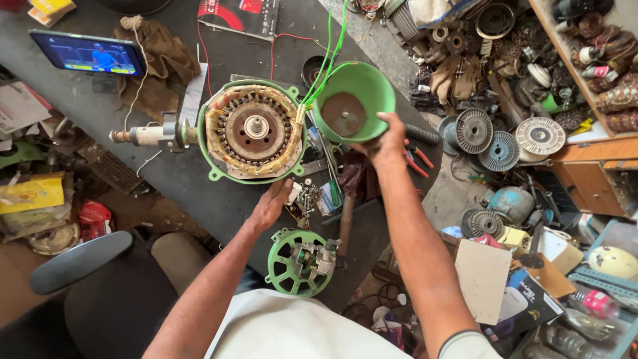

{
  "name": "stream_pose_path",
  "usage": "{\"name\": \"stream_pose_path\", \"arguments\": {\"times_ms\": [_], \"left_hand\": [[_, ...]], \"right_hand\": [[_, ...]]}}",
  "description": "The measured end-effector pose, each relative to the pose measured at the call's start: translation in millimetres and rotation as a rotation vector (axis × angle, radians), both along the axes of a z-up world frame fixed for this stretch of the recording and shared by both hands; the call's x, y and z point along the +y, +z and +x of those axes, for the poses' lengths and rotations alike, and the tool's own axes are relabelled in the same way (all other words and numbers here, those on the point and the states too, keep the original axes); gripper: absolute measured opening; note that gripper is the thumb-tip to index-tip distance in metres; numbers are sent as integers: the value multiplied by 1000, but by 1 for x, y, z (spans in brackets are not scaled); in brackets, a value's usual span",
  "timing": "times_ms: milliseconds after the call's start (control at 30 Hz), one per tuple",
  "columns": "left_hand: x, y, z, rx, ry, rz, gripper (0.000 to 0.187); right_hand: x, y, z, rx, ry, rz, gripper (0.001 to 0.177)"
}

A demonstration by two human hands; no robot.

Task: The person disassembles a green electric motor on a workbench, removing screws and separating components. They then use a handheld angle grinder to smooth the motor's central shaft.

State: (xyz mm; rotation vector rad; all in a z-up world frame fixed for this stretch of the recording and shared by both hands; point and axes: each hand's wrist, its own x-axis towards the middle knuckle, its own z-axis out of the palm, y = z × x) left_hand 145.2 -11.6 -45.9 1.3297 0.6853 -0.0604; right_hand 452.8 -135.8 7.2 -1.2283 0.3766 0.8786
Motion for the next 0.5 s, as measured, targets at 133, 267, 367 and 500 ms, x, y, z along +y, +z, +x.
{"name": "stream_pose_path", "arguments": {"times_ms": [133,267,367,500], "left_hand": [[1,-4,0,-59,23,11,72],[-4,-23,-5,-131,26,12,70],[2,-37,4,-13,-80,169,68],[-3,-70,-10,-235,30,33,67]], "right_hand": [[3,-40,4,22,14,-164,61],[-13,-60,4,-386,134,-406,45],[-15,-52,5,-980,244,-683,41],[-47,-32,-27,-513,130,-445,39]]}}
